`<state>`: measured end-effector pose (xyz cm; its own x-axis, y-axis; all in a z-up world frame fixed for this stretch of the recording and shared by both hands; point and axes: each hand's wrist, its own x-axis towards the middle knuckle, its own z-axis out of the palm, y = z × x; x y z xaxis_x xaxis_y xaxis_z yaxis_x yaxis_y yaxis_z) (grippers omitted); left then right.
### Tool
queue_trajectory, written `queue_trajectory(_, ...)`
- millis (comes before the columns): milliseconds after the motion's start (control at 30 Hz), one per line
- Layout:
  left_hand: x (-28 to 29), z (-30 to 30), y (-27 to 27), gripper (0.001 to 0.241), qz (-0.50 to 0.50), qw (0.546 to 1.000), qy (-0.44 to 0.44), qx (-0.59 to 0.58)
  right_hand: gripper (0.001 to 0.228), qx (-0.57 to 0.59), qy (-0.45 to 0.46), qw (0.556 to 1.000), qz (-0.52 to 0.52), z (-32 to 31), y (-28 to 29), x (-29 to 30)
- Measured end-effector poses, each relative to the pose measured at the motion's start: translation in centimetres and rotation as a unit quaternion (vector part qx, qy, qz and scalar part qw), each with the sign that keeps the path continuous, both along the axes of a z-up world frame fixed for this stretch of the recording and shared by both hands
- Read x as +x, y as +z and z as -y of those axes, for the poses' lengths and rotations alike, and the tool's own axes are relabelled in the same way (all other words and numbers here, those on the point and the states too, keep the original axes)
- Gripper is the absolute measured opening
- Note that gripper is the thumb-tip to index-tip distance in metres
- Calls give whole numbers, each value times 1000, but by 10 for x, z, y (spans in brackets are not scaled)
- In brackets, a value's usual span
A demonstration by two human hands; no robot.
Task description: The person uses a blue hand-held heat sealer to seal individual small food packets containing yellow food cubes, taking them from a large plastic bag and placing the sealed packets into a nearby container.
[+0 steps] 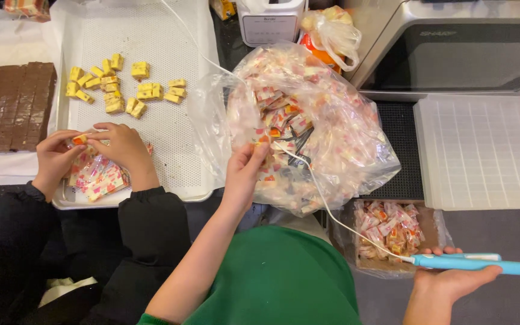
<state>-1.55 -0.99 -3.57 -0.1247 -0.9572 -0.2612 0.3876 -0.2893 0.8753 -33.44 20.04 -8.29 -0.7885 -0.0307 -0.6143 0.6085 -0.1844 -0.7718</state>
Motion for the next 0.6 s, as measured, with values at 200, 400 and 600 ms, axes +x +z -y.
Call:
queue_trajectory(200, 5, -9, 28, 27, 67, 992, -105, 22, 60, 35, 201, 976, -79, 43, 77, 30)
queue_trajectory(400, 3, -24, 50, 25, 104, 969, -222, 12, 68, -77, 600, 782, -149, 85, 95, 89)
queue_trajectory(600, 4, -33, 52, 36, 136, 963, -231, -38, 45, -106, 693, 692, -171, 116, 89, 137)
